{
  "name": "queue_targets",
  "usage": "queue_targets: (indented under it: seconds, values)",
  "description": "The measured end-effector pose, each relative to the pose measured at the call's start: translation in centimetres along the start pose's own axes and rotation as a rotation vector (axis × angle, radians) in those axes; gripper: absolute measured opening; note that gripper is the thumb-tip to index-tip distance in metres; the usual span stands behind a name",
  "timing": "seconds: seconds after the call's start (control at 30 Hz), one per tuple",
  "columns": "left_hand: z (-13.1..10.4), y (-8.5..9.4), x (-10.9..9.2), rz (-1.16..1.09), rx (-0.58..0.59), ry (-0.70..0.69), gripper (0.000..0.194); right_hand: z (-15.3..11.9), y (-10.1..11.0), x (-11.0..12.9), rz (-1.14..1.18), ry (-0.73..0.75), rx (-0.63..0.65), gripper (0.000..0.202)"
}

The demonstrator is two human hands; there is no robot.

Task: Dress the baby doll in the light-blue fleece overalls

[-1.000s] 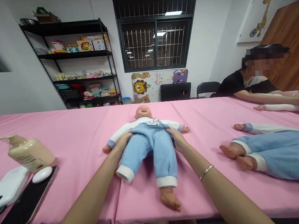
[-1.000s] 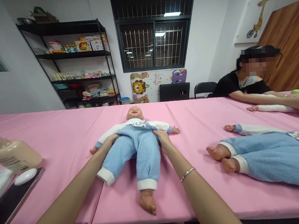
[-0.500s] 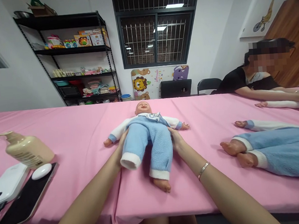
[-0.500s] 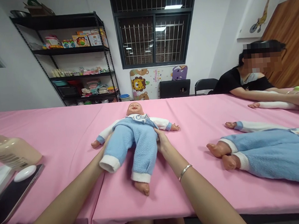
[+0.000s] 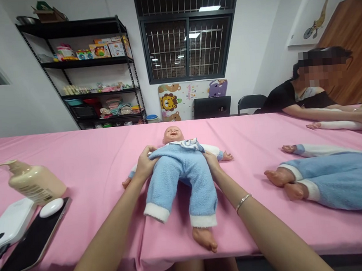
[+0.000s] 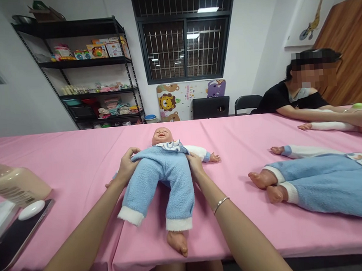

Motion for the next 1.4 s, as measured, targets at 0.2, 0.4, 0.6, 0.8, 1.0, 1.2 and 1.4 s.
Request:
queue_targets:
  seconds: [0.2, 0.4, 0.6, 0.8, 1.0, 1.2, 1.4]
  values:
    - [-1.0, -2.6, 2.0, -0.074, 0.308, 0.189, 0.043, 0.9, 0.8, 0.3, 0.024, -0.011, -0.033, 0.018]
    - [-2.1, -3.0, 2.5, -0.157, 0.477, 0.337, 0.045, 0.4, 0.2, 0.8, 0.133, -0.171, 0.08, 0.012]
    - [-1.1, -1.5, 1.6, -0.569, 0.153, 0.346, 0.032, -1.4, -0.2, 4.6, 0.192, -0.299, 0.278, 0.027]
    - [-1.5, -2.7, 1.5, -0.108, 0.288, 0.273, 0.034, -0.7, 0.5, 2.4, 0.124, -0.242, 0.062, 0.038]
    - [-2.4, -3.3, 2.0, -0.262, 0.4, 0.414, 0.045, -0.3, 0.2, 1.8, 0.151, -0.174, 0.062, 0.041]
    - [-1.4, -2.8, 0.2, -0.225, 0.186, 0.177, 0.033, -1.4, -0.8, 4.4, 0.163, -0.173, 0.184, 0.044]
    - [-1.8, -1.9, -2.6, 0.154, -0.047, -0.26, 0.003, -2.3, -1.5, 6.3, 0.24, -0.139, 0.294, 0.049]
Point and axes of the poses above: each hand's wrist, its own z-axis towards the middle knuckle, its own y-axis out of the back of the hand, x = y × z, the point moved 6 cm from there along z, towards the middle knuckle, and after that the axes turned 5 degrees about -x, right-handed, at the moved point
